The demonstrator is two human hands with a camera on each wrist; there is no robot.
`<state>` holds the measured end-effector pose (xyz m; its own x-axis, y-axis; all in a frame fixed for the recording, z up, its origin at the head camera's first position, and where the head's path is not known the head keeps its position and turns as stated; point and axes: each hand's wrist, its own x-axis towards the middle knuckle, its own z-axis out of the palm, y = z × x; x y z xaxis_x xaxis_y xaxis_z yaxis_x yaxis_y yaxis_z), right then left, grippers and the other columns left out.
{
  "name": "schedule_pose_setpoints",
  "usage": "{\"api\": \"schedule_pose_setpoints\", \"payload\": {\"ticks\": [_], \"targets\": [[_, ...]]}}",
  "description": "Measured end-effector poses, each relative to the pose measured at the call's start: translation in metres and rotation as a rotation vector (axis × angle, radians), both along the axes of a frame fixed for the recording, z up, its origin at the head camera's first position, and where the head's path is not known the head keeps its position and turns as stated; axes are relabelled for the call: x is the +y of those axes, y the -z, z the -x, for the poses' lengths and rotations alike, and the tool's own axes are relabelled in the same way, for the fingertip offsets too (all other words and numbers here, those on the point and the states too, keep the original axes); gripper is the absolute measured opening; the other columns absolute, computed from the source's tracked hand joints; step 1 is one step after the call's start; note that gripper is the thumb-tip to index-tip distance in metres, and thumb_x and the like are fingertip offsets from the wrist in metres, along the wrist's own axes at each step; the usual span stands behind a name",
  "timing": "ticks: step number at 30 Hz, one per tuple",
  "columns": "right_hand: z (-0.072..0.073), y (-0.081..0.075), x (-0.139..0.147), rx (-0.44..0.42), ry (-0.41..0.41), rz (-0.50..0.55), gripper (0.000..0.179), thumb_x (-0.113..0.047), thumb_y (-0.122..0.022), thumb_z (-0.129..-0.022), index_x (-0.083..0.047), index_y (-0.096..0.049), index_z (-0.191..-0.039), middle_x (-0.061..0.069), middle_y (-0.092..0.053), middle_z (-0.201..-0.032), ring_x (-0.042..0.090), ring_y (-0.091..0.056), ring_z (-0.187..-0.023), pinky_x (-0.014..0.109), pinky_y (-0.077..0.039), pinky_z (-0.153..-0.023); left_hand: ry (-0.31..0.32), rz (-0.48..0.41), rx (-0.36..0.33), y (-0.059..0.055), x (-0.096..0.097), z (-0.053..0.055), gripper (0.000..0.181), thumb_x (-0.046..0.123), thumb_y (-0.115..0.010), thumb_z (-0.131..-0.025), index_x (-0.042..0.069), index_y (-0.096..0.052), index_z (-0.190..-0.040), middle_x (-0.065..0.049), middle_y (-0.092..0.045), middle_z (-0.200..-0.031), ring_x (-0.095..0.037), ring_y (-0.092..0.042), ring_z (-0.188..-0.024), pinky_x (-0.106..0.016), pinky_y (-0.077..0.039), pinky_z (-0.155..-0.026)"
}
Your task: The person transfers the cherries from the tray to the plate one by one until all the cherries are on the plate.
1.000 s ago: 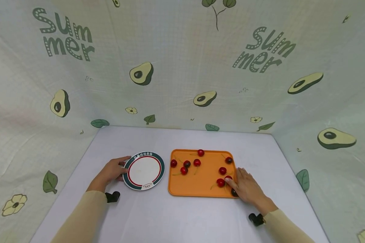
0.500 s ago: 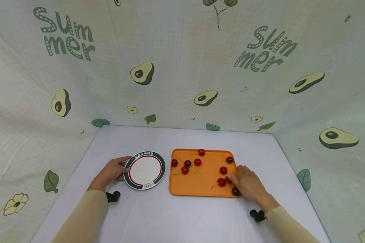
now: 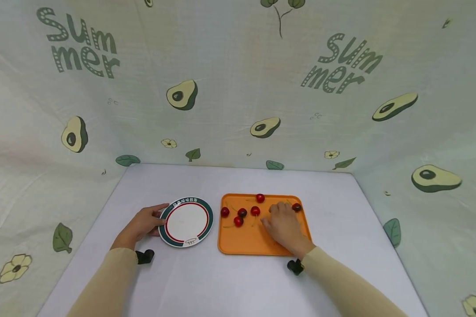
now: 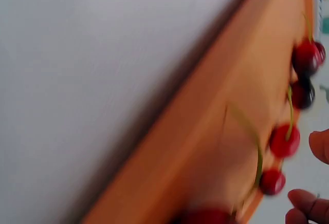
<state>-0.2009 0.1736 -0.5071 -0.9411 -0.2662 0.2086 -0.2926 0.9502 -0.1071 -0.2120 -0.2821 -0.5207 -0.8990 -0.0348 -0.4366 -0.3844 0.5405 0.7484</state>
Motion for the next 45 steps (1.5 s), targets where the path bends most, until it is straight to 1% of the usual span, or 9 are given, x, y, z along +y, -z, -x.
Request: {"api": "schedule_pose_setpoints", "payload": {"ticks": [2,6,10,15,23,30,36,41,45], "targets": [[0.002,0.004,-0.014,-0.047,0.009,-0.030,0.050,-0.044,-0.075,-0.097,0.005,-0.067,-0.104,0.016,-0.058,-0.094,0.033,-0.051,-0.090,0.045,-0.052,-0.079,0.003,0.000,0.001,0.000,0.001,0.000,0.068,0.004,-0.068,-0.100,0.014,-0.043,-0.162,-0.024,-0.050,-0.131,-0.024,-0.059,-0.093,-0.029,-0.059,-0.069],[0.004,0.011,-0.029,-0.114,0.074,-0.064,0.056,-0.051,-0.071,-0.097,0.005,-0.065,-0.100,0.014,-0.052,-0.088,0.032,-0.047,-0.088,0.043,-0.046,-0.074,-0.001,-0.006,0.006,0.000,0.003,0.000,0.067,0.003,-0.067,-0.100,0.015,-0.044,-0.162,-0.023,-0.050,-0.128,-0.025,-0.059,-0.094,-0.029,-0.059,-0.069],[0.007,0.015,-0.031,-0.156,0.114,-0.054,0.056,-0.053,-0.069,-0.098,0.003,-0.063,-0.094,0.012,-0.048,-0.084,0.031,-0.045,-0.086,0.042,-0.042,-0.074,-0.008,-0.012,0.015,-0.002,0.005,-0.002,0.067,0.003,-0.067,-0.100,0.014,-0.044,-0.161,-0.023,-0.051,-0.127,-0.025,-0.059,-0.094,-0.030,-0.060,-0.069],[0.008,0.017,-0.029,-0.187,0.119,-0.022,0.050,-0.048,-0.068,-0.099,0.001,-0.061,-0.090,0.011,-0.048,-0.082,0.031,-0.045,-0.085,0.042,-0.041,-0.073,-0.010,-0.017,0.028,-0.004,0.005,-0.005,0.066,0.002,-0.067,-0.100,0.013,-0.044,-0.161,-0.023,-0.051,-0.127,-0.026,-0.058,-0.095,-0.030,-0.060,-0.069],[0.009,0.019,-0.025,-0.181,0.107,-0.034,0.041,-0.039,-0.070,-0.098,0.000,-0.065,-0.090,0.011,-0.051,-0.082,0.031,-0.047,-0.084,0.042,-0.044,-0.074,-0.018,-0.021,0.032,-0.002,0.001,-0.006,0.067,0.003,-0.068,-0.099,0.014,-0.045,-0.161,-0.023,-0.052,-0.126,-0.026,-0.058,-0.095,-0.030,-0.060,-0.070],[0.009,0.018,-0.023,-0.168,0.086,-0.031,0.036,-0.035,-0.071,-0.097,-0.004,-0.062,-0.082,0.009,-0.052,-0.079,0.030,-0.048,-0.083,0.045,-0.048,-0.077,-0.006,-0.021,0.049,-0.002,0.000,-0.007,0.067,0.003,-0.068,-0.099,0.012,-0.044,-0.161,-0.023,-0.052,-0.124,-0.026,-0.057,-0.095,-0.031,-0.059,-0.069],[0.011,0.018,-0.022,-0.147,0.061,-0.028,0.032,-0.033,-0.071,-0.096,-0.005,-0.061,-0.084,0.008,-0.051,-0.080,0.029,-0.047,-0.083,0.043,-0.047,-0.077,-0.001,-0.017,0.056,-0.002,0.000,-0.009,0.066,0.002,-0.067,-0.099,0.011,-0.044,-0.161,-0.021,-0.053,-0.121,-0.025,-0.058,-0.093,-0.031,-0.059,-0.068],[0.013,0.018,-0.020,-0.134,0.044,-0.029,0.025,-0.026,-0.071,-0.097,-0.004,-0.064,-0.088,0.007,-0.052,-0.081,0.027,-0.047,-0.082,0.041,-0.047,-0.076,-0.005,-0.018,0.058,-0.002,0.000,-0.009,0.065,0.002,-0.067,-0.099,0.012,-0.045,-0.160,-0.021,-0.053,-0.120,-0.024,-0.058,-0.092,-0.030,-0.059,-0.067],[0.013,0.019,-0.020,-0.118,0.032,-0.026,0.023,-0.022,-0.071,-0.097,-0.003,-0.064,-0.087,0.008,-0.053,-0.080,0.027,-0.046,-0.080,0.040,-0.047,-0.075,-0.006,-0.017,0.058,-0.003,0.000,-0.010,0.065,0.002,-0.067,-0.099,0.011,-0.045,-0.160,-0.021,-0.054,-0.121,-0.024,-0.058,-0.091,-0.030,-0.059,-0.067]]}}
